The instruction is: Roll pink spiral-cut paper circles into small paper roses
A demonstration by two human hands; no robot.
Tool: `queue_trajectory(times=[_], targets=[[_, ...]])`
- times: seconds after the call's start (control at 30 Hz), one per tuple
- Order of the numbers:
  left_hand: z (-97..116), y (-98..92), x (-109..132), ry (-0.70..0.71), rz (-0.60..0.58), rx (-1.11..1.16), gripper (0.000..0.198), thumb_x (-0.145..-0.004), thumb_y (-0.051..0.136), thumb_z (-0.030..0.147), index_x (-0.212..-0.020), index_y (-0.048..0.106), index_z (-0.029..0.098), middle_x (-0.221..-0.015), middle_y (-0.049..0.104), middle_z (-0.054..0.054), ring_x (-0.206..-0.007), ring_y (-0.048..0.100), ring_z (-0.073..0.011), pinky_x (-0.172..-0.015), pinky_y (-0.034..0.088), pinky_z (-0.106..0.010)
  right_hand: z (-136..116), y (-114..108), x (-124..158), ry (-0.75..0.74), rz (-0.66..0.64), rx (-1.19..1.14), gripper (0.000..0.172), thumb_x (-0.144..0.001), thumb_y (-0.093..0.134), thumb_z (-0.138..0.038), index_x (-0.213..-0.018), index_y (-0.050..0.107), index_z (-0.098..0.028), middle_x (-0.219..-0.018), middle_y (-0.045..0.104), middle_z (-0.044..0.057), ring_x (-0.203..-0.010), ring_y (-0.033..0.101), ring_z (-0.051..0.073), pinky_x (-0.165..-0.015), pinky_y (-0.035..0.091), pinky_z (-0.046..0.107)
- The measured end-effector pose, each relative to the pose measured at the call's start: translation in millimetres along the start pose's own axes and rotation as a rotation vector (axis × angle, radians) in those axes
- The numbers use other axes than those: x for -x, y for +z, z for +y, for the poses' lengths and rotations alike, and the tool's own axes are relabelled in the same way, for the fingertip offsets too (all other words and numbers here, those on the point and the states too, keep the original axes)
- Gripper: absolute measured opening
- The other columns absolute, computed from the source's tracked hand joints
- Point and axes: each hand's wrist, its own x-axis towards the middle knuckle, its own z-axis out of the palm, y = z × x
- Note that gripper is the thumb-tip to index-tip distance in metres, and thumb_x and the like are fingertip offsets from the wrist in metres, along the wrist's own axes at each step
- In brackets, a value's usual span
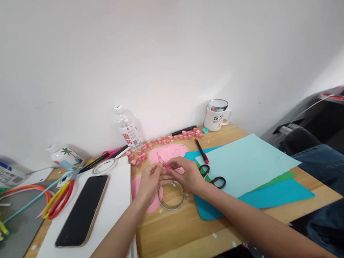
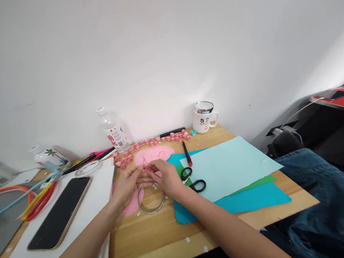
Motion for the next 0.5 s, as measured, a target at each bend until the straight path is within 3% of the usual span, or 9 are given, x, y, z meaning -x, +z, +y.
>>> queue_trajectory(times=[0.3,0.5], targets=[[-1.4,-1.1,-1.9,0.016,0.018,0.033,0.017,-0.073,0.059,0.028,-0.073,0.058,0.011,-0.065,0.068,-0.009,-0.063,0.066,-0.0198,-0.057,0.054,-0.03,-0.2,-3.4,-3.2,-0.063,-0.007,0.063,0.011,-0.077,0.052,-0.015,-0.084,0.059,-0.019,-0.08,0.062,0.005,-0.074,0.058,0.015,-0.068,0.05,0.028],[-1.2,-0.8,-1.3,0.044,-0.011,0.019,0.02,-0.074,0.058,0.031,-0.079,0.056,0.012,-0.07,0.069,-0.01,-0.066,0.067,-0.0206,-0.057,0.053,-0.03,-2.5,-6.0,-4.8,-0.052,0.009,-0.01,0.003,-0.075,0.057,-0.016,-0.077,0.059,-0.018,-0.082,0.062,0.006,-0.074,0.058,0.015,-0.065,0.05,0.027]])
